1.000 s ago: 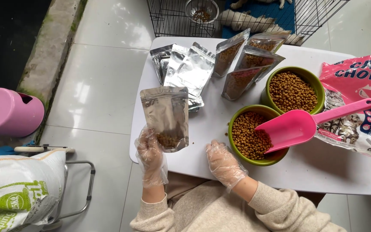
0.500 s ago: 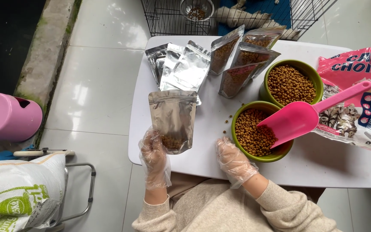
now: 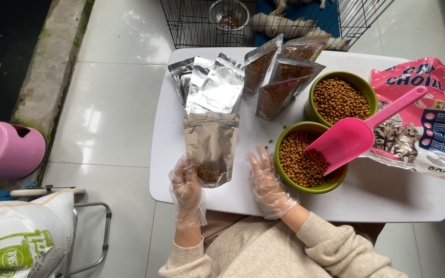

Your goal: Filling silver pouches with dry pet food using a plastic scoop from a bowl

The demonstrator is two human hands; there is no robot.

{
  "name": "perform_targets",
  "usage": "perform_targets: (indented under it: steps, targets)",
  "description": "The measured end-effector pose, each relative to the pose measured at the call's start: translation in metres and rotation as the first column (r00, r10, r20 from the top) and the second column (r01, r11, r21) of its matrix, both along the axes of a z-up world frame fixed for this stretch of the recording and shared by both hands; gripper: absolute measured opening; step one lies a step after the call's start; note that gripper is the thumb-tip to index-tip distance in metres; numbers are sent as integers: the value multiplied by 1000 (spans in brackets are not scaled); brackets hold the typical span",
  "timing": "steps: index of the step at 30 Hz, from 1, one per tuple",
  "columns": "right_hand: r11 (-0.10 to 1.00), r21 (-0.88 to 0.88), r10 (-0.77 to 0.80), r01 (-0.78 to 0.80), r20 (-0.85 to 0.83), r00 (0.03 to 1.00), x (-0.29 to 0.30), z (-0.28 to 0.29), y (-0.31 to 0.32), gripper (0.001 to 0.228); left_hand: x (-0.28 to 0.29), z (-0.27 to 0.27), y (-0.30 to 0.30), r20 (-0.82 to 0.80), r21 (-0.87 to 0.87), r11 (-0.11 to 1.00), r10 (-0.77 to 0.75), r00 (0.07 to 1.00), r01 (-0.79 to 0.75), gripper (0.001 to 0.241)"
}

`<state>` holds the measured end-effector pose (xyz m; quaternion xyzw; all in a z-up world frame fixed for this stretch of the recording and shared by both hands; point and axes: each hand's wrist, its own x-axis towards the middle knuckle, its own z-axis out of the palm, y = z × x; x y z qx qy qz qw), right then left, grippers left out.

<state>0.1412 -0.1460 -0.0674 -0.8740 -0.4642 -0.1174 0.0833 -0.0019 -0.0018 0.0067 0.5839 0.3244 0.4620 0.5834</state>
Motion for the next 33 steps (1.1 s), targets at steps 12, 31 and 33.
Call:
perform_targets:
  steps: [12, 31, 33]
  targets:
    - [950, -288, -249, 117, -478, 842, 31, 58, 46, 96, -2, -16, 1, 15, -5, 999, 39, 999, -39, 23]
    - [997, 73, 71, 12, -992, 102, -9, 82, 75, 31, -13, -39, 18, 18, -135, 863, 494, 869, -487, 10]
    - [977, 131, 133, 169, -991, -3, -3, 69, 63, 29, -8, -23, 17, 19, -145, 861, 495, 868, -488, 11]
